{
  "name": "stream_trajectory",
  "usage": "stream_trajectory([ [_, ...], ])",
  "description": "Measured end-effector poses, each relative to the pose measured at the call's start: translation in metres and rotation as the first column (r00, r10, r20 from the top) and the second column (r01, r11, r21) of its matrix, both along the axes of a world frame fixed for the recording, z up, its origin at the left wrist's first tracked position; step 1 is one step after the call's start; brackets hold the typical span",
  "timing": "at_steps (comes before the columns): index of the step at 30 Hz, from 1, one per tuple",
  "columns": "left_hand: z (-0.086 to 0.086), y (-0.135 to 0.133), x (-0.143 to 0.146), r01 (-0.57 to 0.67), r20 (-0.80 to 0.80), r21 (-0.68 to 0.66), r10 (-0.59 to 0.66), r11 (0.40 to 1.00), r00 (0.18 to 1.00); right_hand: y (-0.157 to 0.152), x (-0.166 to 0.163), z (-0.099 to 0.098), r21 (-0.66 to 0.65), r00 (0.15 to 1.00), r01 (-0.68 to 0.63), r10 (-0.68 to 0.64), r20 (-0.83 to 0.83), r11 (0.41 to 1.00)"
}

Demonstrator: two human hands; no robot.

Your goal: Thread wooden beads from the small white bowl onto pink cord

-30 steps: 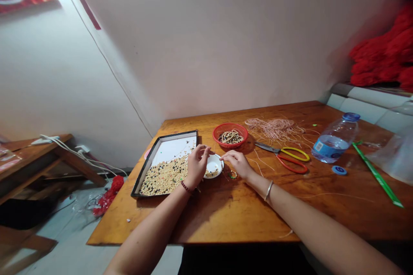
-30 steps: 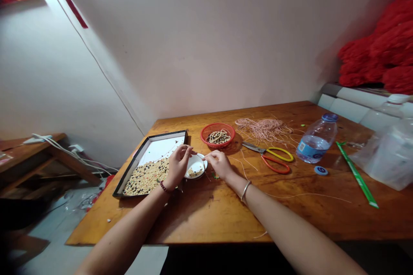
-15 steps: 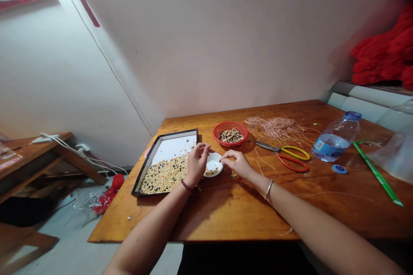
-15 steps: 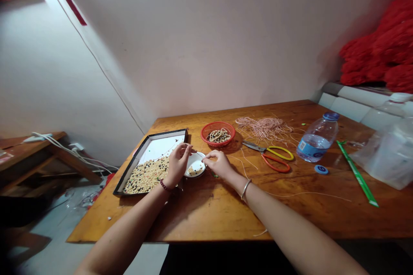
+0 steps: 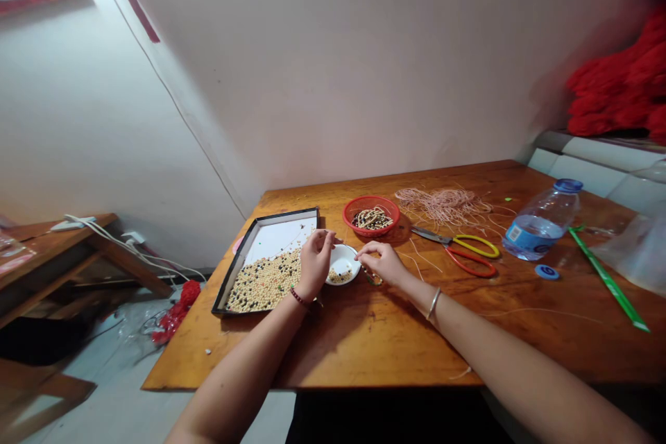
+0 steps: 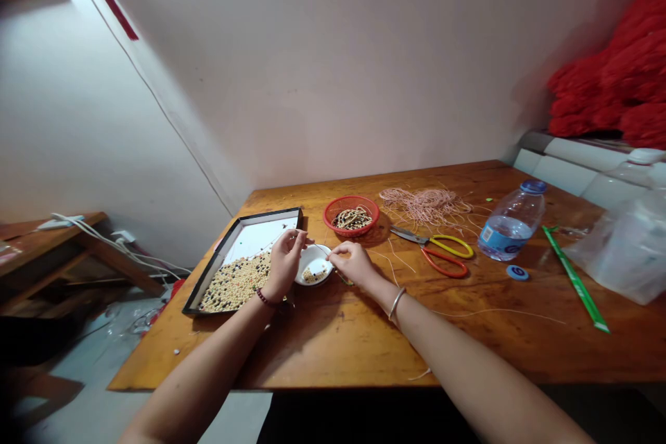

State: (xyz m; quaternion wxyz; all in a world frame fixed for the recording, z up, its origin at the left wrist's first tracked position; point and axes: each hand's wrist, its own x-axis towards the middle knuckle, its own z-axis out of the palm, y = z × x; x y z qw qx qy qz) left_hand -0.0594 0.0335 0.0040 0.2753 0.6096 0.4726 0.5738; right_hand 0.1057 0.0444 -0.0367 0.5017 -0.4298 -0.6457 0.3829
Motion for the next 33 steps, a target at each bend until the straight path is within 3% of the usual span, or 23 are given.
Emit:
stream_trajectory([
  [33,-0.0090,0.0074,-0.0049,-0.066,0.080,0.027,0.064,0.997,0.995,0.0035,0.0009,-0.0025,-0.166,1.000,-0.023,0.021,-0.016,0.986],
])
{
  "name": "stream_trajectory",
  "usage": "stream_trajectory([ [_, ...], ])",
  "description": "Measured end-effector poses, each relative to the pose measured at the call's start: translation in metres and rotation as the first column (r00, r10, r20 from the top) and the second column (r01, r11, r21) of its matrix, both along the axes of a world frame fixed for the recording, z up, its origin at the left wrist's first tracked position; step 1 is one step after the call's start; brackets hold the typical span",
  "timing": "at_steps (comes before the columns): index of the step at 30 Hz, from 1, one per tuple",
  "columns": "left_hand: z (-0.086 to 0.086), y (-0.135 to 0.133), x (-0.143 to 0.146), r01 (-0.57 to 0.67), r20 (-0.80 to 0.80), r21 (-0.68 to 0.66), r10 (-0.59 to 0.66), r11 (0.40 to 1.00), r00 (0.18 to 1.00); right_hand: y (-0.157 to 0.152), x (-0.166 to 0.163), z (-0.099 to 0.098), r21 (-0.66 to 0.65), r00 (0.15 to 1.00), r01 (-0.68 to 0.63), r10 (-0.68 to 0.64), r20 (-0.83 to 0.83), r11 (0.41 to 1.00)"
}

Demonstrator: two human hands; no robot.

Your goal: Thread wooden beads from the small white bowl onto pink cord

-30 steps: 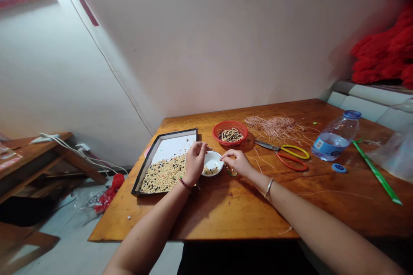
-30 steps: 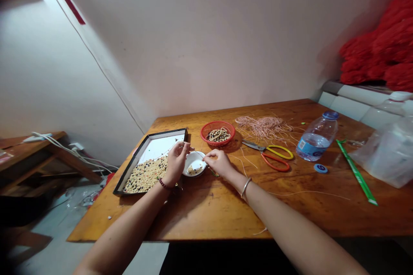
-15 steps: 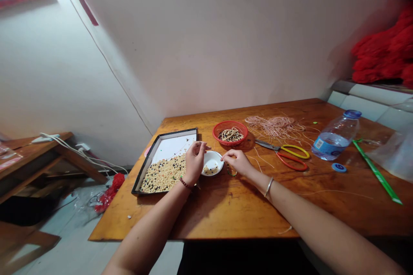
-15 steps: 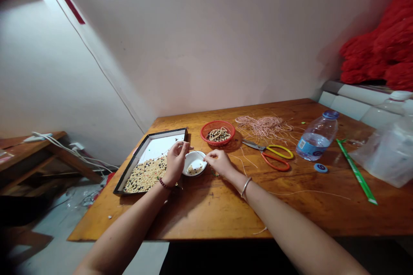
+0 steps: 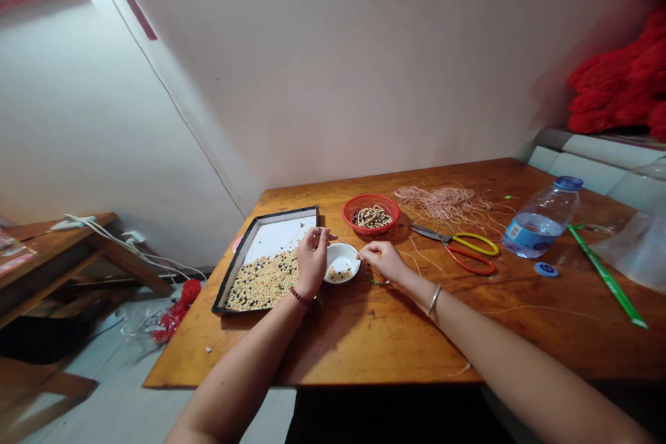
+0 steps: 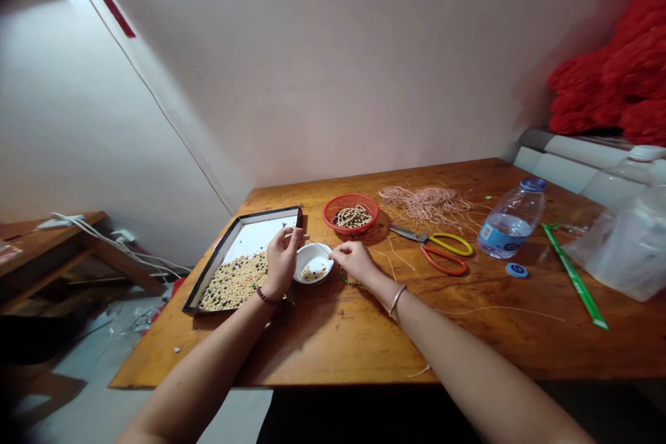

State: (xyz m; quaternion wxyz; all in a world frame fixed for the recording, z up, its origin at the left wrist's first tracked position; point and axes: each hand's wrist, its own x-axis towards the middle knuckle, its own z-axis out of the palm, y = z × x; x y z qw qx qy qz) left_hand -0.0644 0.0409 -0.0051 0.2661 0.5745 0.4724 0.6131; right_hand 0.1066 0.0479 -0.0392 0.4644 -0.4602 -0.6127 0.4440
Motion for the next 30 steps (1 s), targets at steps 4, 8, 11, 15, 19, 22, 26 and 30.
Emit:
stream_trajectory([
  [4,0.000,0.002,-0.002,-0.045,0.020,-0.005,0.045,0.999,0.999,0.002,0.001,-0.003,-0.028,1.000,-0.017,0.017,-0.008,0.999],
  [8,0.002,0.002,-0.001,-0.046,0.045,-0.034,0.048,0.998,0.998,0.004,0.001,-0.005,-0.044,1.000,-0.023,0.023,-0.020,0.999],
  [11,0.003,0.001,0.000,-0.062,0.051,-0.036,0.064,0.997,0.997,0.004,0.001,-0.004,-0.055,0.999,-0.021,0.020,-0.026,0.998],
  [15,0.003,0.000,0.001,-0.087,0.046,-0.024,0.088,0.996,0.995,0.004,0.001,-0.003,-0.072,0.999,-0.024,0.021,-0.030,0.997],
  [19,0.004,0.000,-0.001,-0.120,0.038,-0.014,0.121,0.993,0.992,0.004,0.002,-0.002,-0.093,0.999,-0.030,0.028,-0.025,0.995],
  [22,0.005,0.003,-0.004,-0.157,0.063,-0.043,0.159,0.987,0.985,0.004,0.003,-0.003,-0.115,0.999,-0.034,0.032,-0.015,0.993],
  [26,0.006,0.005,-0.008,-0.190,0.087,-0.055,0.195,0.980,0.977,0.004,0.003,-0.005,-0.136,0.999,-0.046,0.045,-0.011,0.990],
  [30,0.005,0.006,-0.009,-0.190,0.097,-0.074,0.197,0.979,0.976,0.004,0.003,-0.006,-0.158,0.998,-0.055,0.055,-0.007,0.986],
])
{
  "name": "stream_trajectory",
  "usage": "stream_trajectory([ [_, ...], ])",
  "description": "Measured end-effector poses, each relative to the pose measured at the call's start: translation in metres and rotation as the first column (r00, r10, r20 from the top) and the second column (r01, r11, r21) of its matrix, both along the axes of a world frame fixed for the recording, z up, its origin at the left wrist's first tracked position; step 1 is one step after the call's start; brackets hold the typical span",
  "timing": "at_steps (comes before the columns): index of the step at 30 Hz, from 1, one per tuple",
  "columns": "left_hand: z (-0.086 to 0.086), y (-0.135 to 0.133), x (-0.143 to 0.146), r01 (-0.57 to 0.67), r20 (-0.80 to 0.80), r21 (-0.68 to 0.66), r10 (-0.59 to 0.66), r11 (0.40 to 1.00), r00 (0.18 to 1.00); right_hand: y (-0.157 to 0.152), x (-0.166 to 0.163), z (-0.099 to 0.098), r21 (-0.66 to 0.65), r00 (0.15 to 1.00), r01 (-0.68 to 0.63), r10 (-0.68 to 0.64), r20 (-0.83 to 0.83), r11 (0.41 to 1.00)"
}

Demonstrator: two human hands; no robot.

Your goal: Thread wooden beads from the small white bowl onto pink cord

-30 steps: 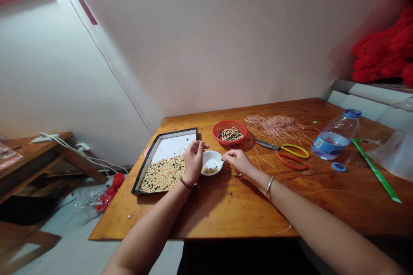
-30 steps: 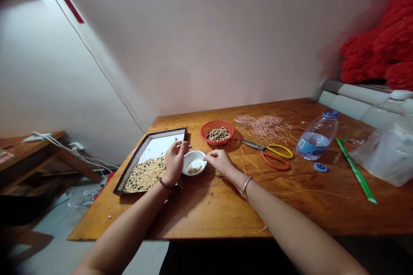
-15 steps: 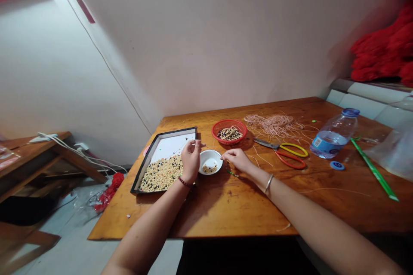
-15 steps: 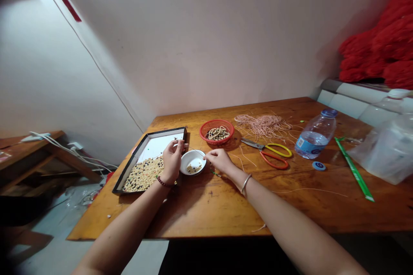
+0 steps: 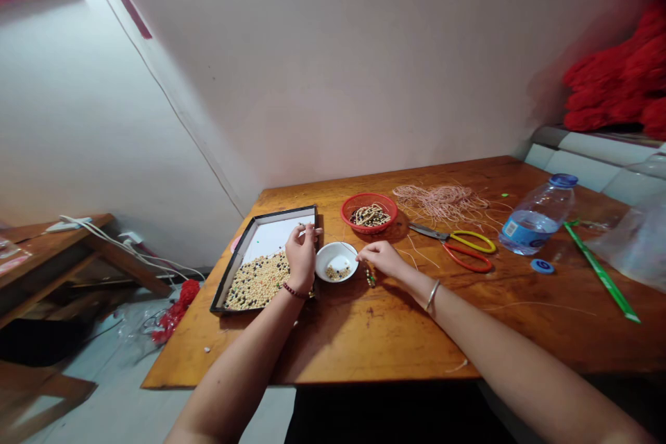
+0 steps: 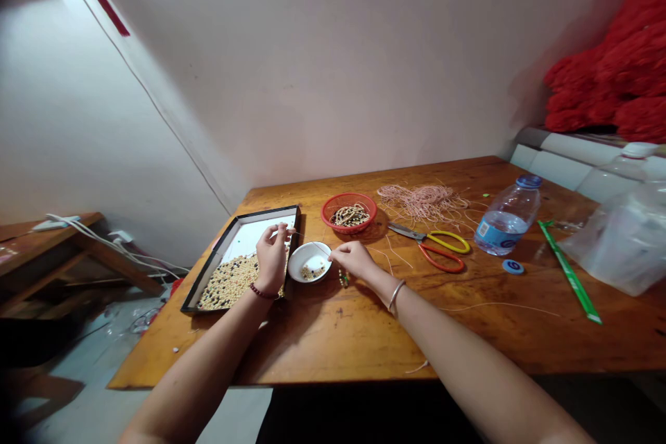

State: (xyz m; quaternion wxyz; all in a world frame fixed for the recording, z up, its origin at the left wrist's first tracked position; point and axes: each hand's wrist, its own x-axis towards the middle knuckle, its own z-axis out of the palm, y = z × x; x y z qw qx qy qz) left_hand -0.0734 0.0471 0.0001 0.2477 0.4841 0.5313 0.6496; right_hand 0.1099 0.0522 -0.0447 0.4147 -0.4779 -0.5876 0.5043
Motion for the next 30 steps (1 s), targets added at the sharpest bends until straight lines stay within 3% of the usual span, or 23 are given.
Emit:
stream_trajectory([
  [12,0.001,0.003,-0.005,-0.019,0.040,0.030,0.018,0.999,0.999,0.001,0.001,-0.002,0.014,0.999,0.033,-0.033,0.019,0.999],
  [21,0.005,-0.001,-0.002,-0.014,0.019,0.037,0.014,0.999,1.000,0.003,0.002,0.004,0.083,0.993,0.088,-0.080,-0.089,0.993],
  [30,0.009,-0.006,0.005,0.088,0.038,0.019,-0.089,0.996,0.995,-0.006,-0.004,0.010,0.164,0.987,-0.030,0.056,-0.153,0.986],
])
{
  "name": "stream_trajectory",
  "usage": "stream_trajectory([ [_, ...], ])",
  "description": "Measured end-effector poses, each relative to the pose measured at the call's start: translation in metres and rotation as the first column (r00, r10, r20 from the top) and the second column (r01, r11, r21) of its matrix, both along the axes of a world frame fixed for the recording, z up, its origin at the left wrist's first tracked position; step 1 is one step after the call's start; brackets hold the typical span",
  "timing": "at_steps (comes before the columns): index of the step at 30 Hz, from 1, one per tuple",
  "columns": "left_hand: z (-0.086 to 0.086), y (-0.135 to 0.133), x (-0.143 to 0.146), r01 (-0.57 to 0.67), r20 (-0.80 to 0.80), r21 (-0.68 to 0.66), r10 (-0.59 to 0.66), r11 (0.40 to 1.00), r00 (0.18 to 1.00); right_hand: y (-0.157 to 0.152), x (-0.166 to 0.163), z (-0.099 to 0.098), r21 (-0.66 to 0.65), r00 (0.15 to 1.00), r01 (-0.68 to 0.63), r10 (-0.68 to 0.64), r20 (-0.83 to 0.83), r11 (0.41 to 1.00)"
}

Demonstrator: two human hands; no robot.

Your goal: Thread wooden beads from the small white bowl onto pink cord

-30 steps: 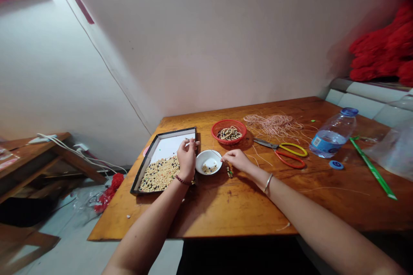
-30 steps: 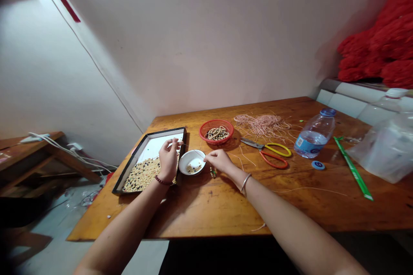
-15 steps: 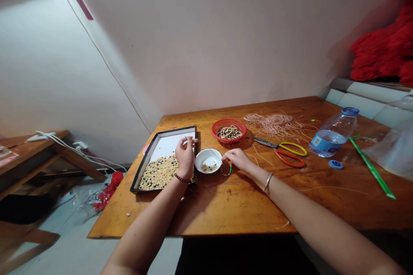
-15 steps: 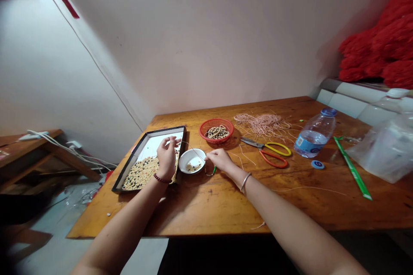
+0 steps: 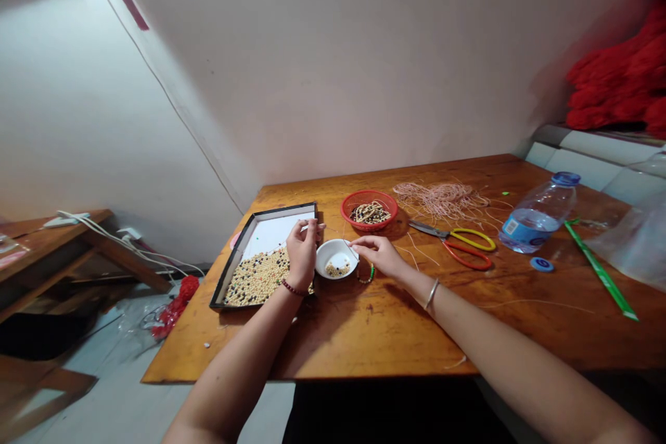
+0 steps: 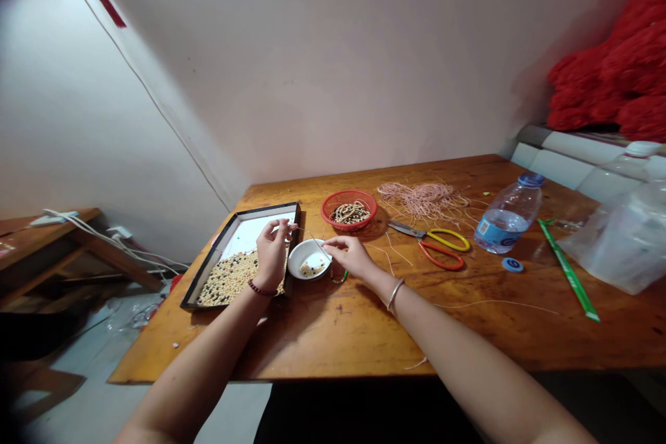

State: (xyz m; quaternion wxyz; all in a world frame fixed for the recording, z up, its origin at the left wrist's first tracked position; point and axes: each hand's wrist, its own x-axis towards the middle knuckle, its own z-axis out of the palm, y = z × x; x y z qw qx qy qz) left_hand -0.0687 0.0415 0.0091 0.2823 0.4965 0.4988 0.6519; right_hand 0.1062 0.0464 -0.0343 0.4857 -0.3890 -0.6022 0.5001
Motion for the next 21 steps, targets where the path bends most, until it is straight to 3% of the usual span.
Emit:
stream_trajectory([
  [10,-0.0049,0.0007,0.0015,0.137,-0.036,0.010,-0.136,0.991,0.990,-0.0045,-0.0016,0.0015,0.045,1.000,0.002,-0.003,0.013,0.999],
  [21,0.0007,-0.0071,0.0063,0.192,-0.138,0.002,-0.190,0.981,0.972,-0.0064,-0.0015,0.0043,0.086,0.996,0.091,-0.093,0.011,0.992],
])
